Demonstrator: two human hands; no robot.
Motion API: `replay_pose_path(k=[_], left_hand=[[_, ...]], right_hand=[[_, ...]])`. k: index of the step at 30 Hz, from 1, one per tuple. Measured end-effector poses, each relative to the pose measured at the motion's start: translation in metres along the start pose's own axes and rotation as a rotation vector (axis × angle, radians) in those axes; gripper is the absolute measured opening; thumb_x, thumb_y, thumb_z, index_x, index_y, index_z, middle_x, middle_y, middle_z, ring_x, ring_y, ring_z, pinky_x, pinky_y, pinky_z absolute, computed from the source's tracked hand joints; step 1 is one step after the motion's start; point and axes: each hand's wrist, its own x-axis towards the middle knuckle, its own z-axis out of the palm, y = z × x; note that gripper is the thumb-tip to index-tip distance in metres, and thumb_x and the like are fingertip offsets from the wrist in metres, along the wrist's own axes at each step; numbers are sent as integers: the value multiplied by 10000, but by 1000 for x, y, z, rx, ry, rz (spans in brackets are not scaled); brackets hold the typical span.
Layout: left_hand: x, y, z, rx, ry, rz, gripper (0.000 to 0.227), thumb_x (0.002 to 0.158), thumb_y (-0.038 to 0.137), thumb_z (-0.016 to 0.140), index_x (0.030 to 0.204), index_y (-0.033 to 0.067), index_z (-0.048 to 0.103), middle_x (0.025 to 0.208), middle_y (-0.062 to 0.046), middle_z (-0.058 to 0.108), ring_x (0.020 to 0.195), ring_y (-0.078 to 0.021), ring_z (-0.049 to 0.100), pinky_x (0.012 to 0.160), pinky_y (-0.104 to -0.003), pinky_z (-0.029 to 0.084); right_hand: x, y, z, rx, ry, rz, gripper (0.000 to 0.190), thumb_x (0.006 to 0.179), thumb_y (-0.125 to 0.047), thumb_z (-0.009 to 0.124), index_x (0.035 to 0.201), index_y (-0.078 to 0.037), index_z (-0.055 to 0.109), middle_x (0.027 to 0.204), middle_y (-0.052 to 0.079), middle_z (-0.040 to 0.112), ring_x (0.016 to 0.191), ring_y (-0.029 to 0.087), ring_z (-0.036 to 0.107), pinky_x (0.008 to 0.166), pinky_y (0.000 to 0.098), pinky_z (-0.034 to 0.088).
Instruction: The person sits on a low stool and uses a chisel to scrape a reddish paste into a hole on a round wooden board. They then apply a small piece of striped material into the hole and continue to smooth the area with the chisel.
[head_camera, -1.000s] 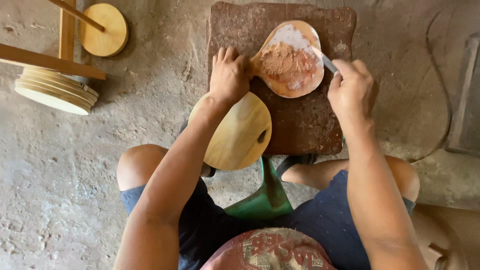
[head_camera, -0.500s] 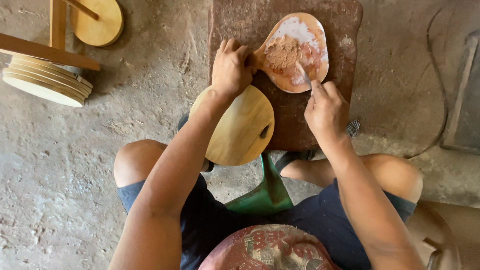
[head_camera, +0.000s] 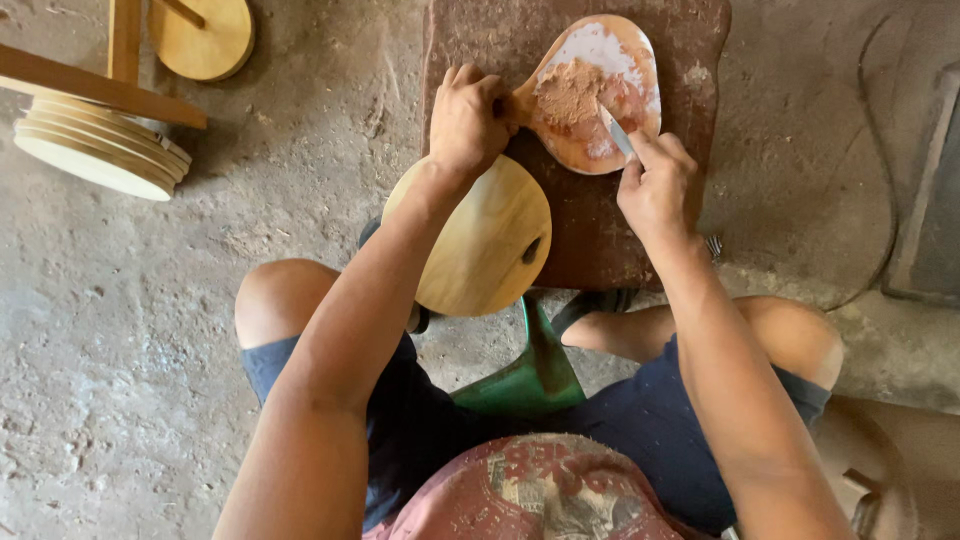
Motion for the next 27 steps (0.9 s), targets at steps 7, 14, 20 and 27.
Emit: replay_pose_path(k=[7, 14, 20, 27], left_hand=[[-81, 91, -31, 396, -253, -180, 986, 807, 501, 770, 1490, -44, 311, 1524, -341, 296, 1411, -520, 260, 1101, -706, 296], [-186, 137, -41, 991, -235, 98, 830, 958, 314, 680, 1588, -14, 250, 1603, -374, 190, 1432, -643, 204, 1008, -829, 283], [-185, 102, -119, 55, 108, 181, 581, 864, 51, 712, 1421, -19, 564, 1387, -254, 625, 1302, -381, 621, 1073, -488, 541], [-181, 92, -177, -399, 106, -119, 331, 862, 77, 805, 1184, 34, 742, 1070, -110, 747, 933, -179, 693, 819, -340, 555]], right_hand=[[0, 9, -15, 150, 49, -7, 127, 908, -4, 731, 1030, -36, 749, 918, 189, 684, 830, 371, 675, 726, 448, 535], [-16, 20, -32, 180, 85, 56, 104, 956, 22, 700, 1052, -16, 690, 1000, 193, 686, 875, 371, 681, 727, 464, 523], [-30, -1, -72, 161, 184, -104, 119, 947, 39, 676, 1048, -13, 642, 1043, 211, 653, 944, 435, 644, 789, 498, 523], [-45, -63, -132, 176, 278, -177, 146, 988, 29, 694, 1125, -20, 685, 1033, 189, 657, 937, 406, 658, 788, 468, 521]])
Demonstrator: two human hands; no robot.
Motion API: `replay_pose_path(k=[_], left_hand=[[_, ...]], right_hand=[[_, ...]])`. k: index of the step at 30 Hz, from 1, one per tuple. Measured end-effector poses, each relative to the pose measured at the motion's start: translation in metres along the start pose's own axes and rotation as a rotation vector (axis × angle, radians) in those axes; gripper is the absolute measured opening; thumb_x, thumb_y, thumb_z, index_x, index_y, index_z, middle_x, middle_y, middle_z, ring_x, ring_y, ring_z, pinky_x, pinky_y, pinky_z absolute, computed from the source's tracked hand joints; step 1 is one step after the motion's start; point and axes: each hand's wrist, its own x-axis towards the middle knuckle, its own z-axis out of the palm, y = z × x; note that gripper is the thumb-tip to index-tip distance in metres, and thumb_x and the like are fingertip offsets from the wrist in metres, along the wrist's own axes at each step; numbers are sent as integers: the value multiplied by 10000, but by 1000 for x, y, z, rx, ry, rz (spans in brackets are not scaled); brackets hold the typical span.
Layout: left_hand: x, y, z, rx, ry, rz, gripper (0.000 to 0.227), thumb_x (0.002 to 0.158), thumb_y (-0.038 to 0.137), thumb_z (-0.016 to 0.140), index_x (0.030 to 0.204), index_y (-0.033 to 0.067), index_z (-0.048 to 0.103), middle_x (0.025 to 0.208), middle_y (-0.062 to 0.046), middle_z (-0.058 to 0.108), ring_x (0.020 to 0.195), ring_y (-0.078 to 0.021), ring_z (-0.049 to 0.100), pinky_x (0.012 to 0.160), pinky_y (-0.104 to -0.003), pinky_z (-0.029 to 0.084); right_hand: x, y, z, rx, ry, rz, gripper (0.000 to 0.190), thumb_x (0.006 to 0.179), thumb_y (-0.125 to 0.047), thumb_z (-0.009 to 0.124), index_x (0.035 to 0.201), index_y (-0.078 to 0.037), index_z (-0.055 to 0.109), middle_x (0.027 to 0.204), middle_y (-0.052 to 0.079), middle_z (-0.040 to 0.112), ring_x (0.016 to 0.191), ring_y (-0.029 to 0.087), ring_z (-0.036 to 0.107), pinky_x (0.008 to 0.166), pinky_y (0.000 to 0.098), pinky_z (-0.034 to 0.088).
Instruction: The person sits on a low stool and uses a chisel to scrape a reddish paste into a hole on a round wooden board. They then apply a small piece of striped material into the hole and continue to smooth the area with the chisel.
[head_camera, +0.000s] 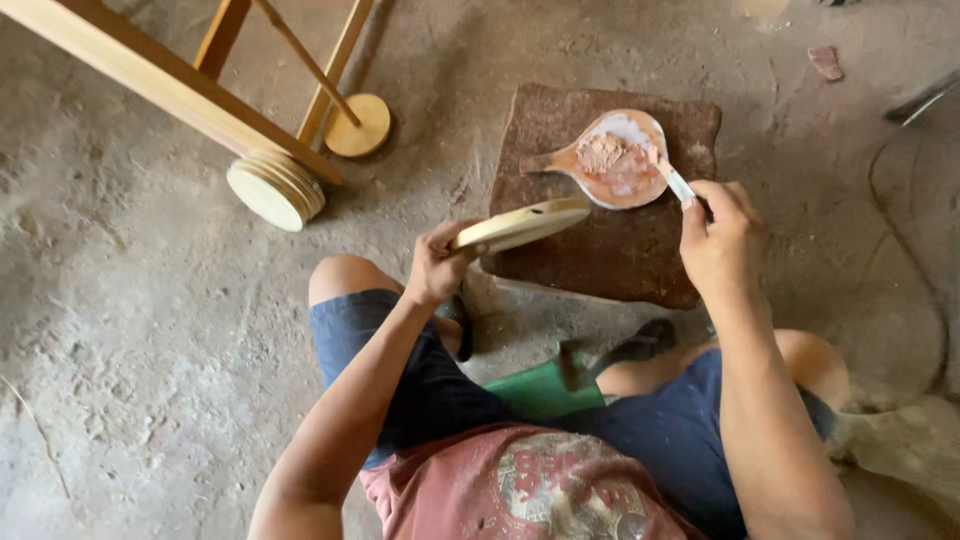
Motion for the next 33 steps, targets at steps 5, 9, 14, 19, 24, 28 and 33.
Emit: replay_pose_path(k=[5, 9, 14, 19, 24, 28, 33], left_hand=[[8, -1, 0, 393, 243, 374, 355, 769, 119, 831, 1098, 94, 700, 1084, -101, 723, 1045, -335, 660, 944, -457, 499], [20, 11, 16, 275, 105, 335, 424, 755, 159, 845, 1118, 66, 645, 1037, -137, 669, 1001, -370, 615, 890, -464, 483], [40, -5, 9, 215, -150, 345, 288, 820, 127, 817, 992, 72, 593, 993, -103, 640, 1019, -346, 615, 891, -438, 491], [38, -17, -12, 144, -202, 389, 291, 755, 114, 824, 969, 87, 629, 972, -79, 652, 998, -308, 602, 914, -424, 453], [43, -16, -17, 80, -256, 503, 338, 670, 153, 880, 958, 132, 707, 975, -20, 659, 1117, -259, 561, 1089, -487, 309], [43, -16, -21, 49, -304, 479, 302, 710, 123, 867, 988, 164, 757, 1022, 9, 678, 1162, -235, 562, 1113, -469, 300], [45, -17, -22, 36, -336, 401, 322, 702, 142, 860, 1004, 133, 749, 1041, -11, 686, 1087, -250, 575, 976, -405, 416]], right_hand=[[-33, -70, -5, 134, -85, -27, 188, 955, 77, 659, 1130, 10, 677, 1038, 170, 652, 921, 343, 676, 805, 420, 540], [-38, -108, 0, 120, -108, -16, 198, 973, 64, 670, 1158, 0, 707, 1046, 160, 662, 921, 308, 687, 812, 389, 550], [-28, -120, 2, 46, -95, -6, 200, 996, 55, 687, 1186, 3, 722, 1068, 152, 675, 952, 294, 692, 835, 382, 558], [-26, -128, -2, 45, -164, 12, 198, 1014, 54, 686, 1200, -4, 723, 1093, 146, 695, 970, 284, 710, 851, 359, 565], [3, -119, 3, 167, -319, -129, 184, 985, 52, 706, 1151, -21, 731, 1071, 135, 712, 934, 257, 713, 811, 339, 567], [28, -111, 26, 200, -394, -309, 164, 971, 30, 719, 1111, -52, 745, 1046, 107, 732, 948, 251, 703, 847, 362, 559], [16, -112, 33, 134, -420, -343, 148, 925, 9, 741, 1061, -45, 758, 974, 94, 734, 912, 282, 658, 838, 395, 523]])
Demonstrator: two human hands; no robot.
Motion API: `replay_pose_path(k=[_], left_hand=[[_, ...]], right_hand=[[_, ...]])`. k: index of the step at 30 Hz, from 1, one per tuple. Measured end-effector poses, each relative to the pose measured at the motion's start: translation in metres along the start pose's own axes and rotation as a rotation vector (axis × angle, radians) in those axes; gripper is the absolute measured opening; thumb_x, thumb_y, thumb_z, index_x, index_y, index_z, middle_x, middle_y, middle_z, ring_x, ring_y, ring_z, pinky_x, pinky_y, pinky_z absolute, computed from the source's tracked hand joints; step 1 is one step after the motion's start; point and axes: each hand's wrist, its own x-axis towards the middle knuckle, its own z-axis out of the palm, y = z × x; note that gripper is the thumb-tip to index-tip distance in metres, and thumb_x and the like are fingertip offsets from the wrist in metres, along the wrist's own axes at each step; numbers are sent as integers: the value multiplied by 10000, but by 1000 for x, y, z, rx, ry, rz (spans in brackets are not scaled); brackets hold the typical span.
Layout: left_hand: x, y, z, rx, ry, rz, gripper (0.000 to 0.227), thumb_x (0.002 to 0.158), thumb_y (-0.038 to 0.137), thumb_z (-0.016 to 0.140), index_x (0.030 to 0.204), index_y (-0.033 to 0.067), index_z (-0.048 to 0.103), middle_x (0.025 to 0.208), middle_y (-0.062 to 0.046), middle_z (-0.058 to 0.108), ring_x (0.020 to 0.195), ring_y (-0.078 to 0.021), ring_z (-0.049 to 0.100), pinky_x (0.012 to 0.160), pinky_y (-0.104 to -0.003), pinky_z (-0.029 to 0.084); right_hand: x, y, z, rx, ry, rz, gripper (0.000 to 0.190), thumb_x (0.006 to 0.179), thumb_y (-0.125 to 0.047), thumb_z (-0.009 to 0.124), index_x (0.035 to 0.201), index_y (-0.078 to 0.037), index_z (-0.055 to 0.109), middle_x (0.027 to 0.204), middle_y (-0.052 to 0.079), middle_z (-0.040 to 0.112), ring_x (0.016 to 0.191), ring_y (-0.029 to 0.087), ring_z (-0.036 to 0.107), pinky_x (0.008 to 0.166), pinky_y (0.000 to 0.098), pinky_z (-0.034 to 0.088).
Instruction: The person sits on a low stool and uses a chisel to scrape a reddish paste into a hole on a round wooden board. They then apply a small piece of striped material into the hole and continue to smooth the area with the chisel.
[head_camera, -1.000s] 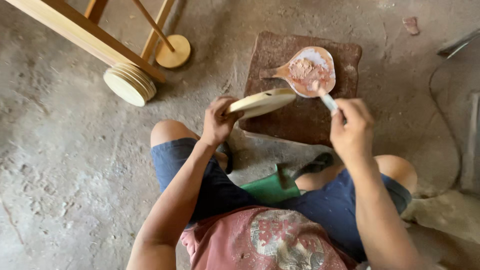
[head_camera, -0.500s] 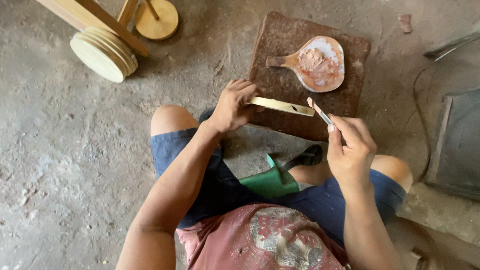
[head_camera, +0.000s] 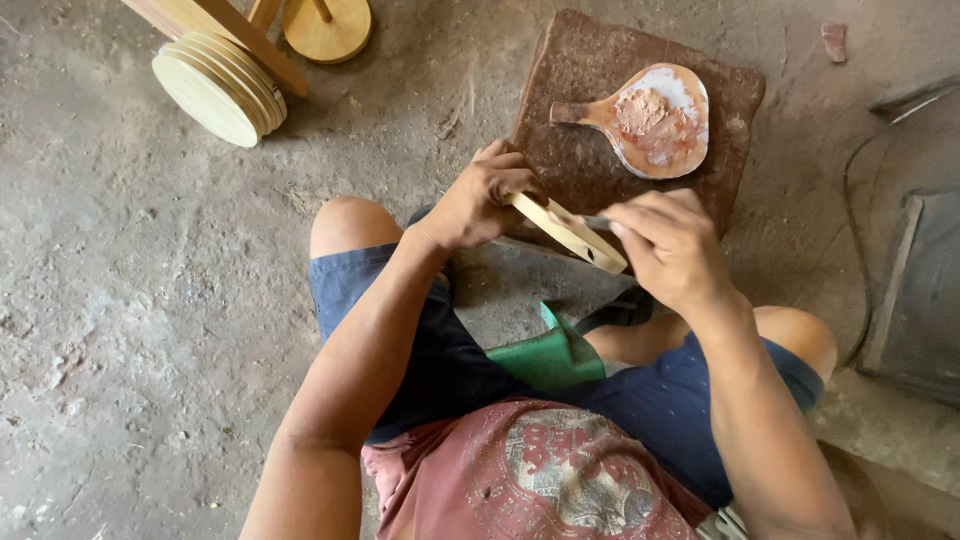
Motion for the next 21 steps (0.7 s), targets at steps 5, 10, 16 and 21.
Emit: replay_pose_path(k=[5, 10, 16, 21], left_hand=[[-6, 10, -7, 181, 123, -31, 301, 741, 157, 863, 985, 80, 705, 993, -91, 659, 1005, -319, 575, 874, -402, 457], [-3, 31, 7, 161, 172, 25, 294, 786, 76, 777, 1061, 49, 679, 1009, -115, 680, 954, -339, 635, 850, -422, 515], [-1, 28, 12, 144, 177, -21, 275, 717, 14, 711, 986, 67, 693, 941, -113, 675, 904, -344, 661, 794, -415, 549], [-6, 17, 1, 64, 192, -138, 225, 755, 33, 776, 966, 77, 712, 921, -99, 694, 883, -306, 676, 780, -405, 541]], right_hand=[[-43, -8, -24, 120, 195, 333, 124, 1025, 44, 685, 1138, 0, 710, 1018, 121, 703, 855, 226, 683, 780, 308, 538], [-62, -15, -14, 5, 281, 409, 162, 1021, 71, 689, 1175, 25, 710, 1025, 165, 703, 889, 254, 707, 814, 337, 552], [-56, -25, -1, -30, 289, 311, 242, 998, 87, 683, 1225, 9, 721, 1093, 176, 688, 969, 293, 702, 864, 360, 564], [-56, -16, -1, 8, 396, 396, 144, 1056, 100, 681, 1182, 33, 701, 1110, 148, 685, 1007, 263, 696, 894, 327, 561]])
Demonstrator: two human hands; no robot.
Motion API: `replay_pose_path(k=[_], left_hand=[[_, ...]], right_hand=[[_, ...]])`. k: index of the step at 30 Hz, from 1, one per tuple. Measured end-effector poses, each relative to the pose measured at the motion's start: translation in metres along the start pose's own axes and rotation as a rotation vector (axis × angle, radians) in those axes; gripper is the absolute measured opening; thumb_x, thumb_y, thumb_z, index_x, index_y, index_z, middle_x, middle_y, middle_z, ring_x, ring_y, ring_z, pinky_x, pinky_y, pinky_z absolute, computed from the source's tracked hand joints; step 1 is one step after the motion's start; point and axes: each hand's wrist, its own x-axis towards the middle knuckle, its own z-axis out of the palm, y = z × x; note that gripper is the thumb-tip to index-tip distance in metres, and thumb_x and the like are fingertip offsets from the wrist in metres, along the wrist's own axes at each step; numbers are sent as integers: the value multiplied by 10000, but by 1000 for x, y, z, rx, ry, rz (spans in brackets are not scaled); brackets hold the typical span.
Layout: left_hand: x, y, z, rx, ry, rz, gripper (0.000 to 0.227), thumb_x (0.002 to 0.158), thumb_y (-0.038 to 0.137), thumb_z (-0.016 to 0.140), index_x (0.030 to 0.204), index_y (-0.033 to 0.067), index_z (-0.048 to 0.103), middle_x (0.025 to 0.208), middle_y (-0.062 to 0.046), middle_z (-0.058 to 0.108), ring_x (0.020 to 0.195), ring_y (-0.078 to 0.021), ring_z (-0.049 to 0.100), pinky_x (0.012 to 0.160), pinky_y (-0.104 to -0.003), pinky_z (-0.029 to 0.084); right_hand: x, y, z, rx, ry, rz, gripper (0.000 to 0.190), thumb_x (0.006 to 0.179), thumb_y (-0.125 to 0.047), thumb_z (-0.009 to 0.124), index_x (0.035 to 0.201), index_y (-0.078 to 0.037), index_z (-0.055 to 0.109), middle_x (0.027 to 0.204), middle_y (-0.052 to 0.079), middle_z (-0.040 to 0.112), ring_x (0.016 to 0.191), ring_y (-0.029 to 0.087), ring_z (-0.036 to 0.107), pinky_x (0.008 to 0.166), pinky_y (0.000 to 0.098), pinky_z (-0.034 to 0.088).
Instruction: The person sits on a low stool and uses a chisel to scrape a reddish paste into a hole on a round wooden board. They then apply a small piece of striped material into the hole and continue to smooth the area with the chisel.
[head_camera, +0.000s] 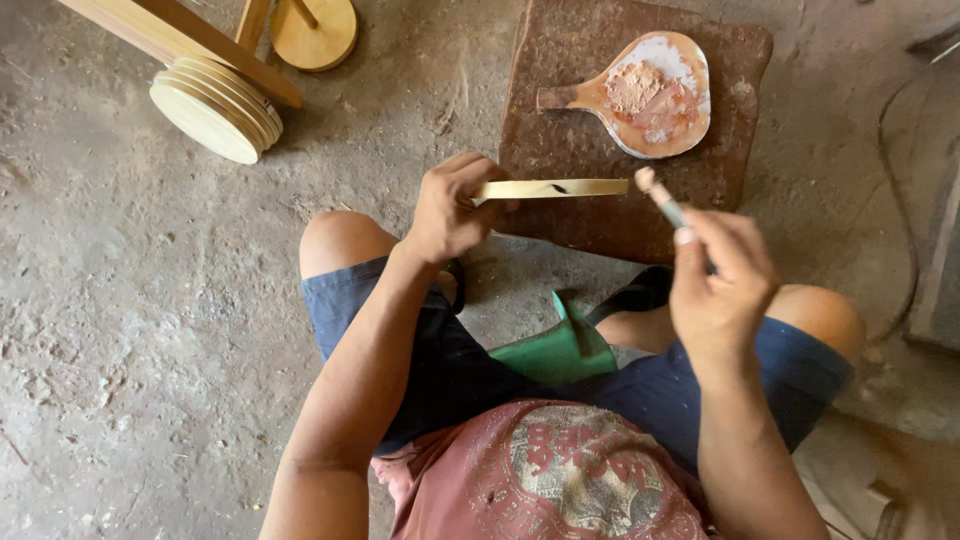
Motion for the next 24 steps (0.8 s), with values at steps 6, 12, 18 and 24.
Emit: replay_pose_path(k=[6, 12, 18, 24], left_hand=[[-3, -9, -12, 43, 82, -43, 277, 841, 45, 810, 1083, 35, 675, 1015, -129, 707, 947, -288, 699, 833, -372, 577], [-6, -19, -13, -159, 144, -303, 352, 862, 82, 823, 1181, 33, 681, 1032, -107, 749, 945, -185, 721, 835, -317, 589], [-7, -12, -7, -122, 63, -40, 230, 863, 59, 818, 1080, 57, 741, 1040, -108, 731, 944, -232, 686, 818, -353, 563], [2, 3, 2, -38, 10, 67, 241, 795, 100, 827, 1023, 104, 747, 971, -75, 717, 889, -279, 682, 772, -378, 541]], right_hand=[[-1, 19, -13, -16, 19, 112, 152, 1062, 113, 653, 1192, 47, 697, 1127, 156, 684, 1017, 246, 687, 905, 321, 548], [-10, 24, 0, -18, -6, 70, 172, 1023, 100, 671, 1178, 33, 704, 1104, 163, 689, 1007, 270, 694, 934, 359, 555], [-3, 17, 3, -10, -37, 53, 224, 1019, 64, 707, 1231, -8, 722, 1084, 144, 680, 954, 268, 692, 835, 383, 554], [1, -9, 9, -75, -117, -80, 298, 987, 52, 730, 1264, -58, 741, 1088, 119, 667, 984, 283, 650, 870, 388, 544]])
